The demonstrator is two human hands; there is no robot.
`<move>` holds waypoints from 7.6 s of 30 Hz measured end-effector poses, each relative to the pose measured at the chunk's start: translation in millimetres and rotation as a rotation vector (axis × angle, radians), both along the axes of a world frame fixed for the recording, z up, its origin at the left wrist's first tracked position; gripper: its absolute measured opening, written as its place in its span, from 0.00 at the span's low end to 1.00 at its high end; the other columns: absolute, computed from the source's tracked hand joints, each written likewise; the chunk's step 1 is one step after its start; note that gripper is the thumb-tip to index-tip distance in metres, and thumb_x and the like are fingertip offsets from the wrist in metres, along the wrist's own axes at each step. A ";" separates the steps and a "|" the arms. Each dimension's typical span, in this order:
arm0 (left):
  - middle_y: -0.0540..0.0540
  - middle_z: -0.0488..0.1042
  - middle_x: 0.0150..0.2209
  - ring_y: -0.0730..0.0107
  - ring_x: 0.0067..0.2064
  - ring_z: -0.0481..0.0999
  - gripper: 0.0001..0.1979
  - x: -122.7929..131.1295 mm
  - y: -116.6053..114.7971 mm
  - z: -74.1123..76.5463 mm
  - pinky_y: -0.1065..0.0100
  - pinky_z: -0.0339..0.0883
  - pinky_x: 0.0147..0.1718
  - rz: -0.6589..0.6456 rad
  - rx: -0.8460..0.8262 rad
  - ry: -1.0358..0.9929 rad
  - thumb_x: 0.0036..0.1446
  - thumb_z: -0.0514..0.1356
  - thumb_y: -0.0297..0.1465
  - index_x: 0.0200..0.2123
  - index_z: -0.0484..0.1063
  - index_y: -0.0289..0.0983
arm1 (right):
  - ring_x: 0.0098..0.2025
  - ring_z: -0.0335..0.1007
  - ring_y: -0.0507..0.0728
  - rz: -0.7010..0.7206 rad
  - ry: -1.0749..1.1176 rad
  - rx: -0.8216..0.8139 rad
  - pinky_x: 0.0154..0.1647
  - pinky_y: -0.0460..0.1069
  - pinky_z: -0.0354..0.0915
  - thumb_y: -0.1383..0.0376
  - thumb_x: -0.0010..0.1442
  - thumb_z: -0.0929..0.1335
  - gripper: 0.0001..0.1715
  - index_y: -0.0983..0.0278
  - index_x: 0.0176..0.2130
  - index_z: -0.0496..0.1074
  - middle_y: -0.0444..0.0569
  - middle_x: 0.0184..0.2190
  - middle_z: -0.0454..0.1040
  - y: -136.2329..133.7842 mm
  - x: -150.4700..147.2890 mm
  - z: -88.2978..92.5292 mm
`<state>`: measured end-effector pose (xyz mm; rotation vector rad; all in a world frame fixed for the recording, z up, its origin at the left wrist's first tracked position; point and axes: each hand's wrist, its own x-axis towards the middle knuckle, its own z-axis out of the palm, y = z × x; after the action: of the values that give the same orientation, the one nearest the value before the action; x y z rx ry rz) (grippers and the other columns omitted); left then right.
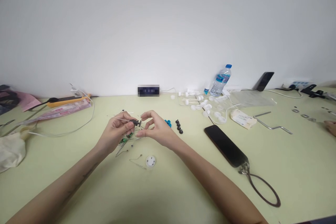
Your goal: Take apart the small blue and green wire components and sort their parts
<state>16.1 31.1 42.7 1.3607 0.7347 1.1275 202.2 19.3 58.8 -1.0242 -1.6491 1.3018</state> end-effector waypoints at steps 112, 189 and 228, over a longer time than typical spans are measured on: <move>0.53 0.71 0.23 0.78 0.24 0.66 0.07 1.9 3.8 -2.1 0.74 0.58 0.24 -0.019 -0.014 0.037 0.58 0.60 0.34 0.33 0.64 0.37 | 0.33 0.66 0.50 0.065 0.188 -0.293 0.31 0.47 0.62 0.48 0.53 0.70 0.25 0.60 0.45 0.65 0.49 0.46 0.65 6.4 0.5 -12.9; 0.43 0.78 0.33 0.70 0.34 0.76 0.12 -4.8 -11.7 20.6 0.68 0.69 0.38 -0.056 -0.221 -0.051 0.56 0.60 0.39 0.33 0.67 0.35 | 0.36 0.69 0.56 -0.468 -0.368 0.487 0.39 0.51 0.63 0.64 0.64 0.60 0.07 0.60 0.40 0.67 0.48 0.36 0.73 -23.9 11.4 -42.6; 0.46 0.73 0.38 0.68 0.37 0.71 0.10 -13.4 -18.0 32.2 0.70 0.66 0.33 0.162 0.317 0.405 0.58 0.56 0.32 0.42 0.73 0.40 | 0.39 0.67 0.54 -0.448 -0.282 0.731 0.39 0.49 0.62 0.57 0.66 0.61 0.15 0.60 0.49 0.63 0.50 0.47 0.66 -33.6 -20.7 50.8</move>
<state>2.6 13.0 74.9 1.8574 1.0003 1.1407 181.6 -14.3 109.6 -1.0441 -1.7551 0.2214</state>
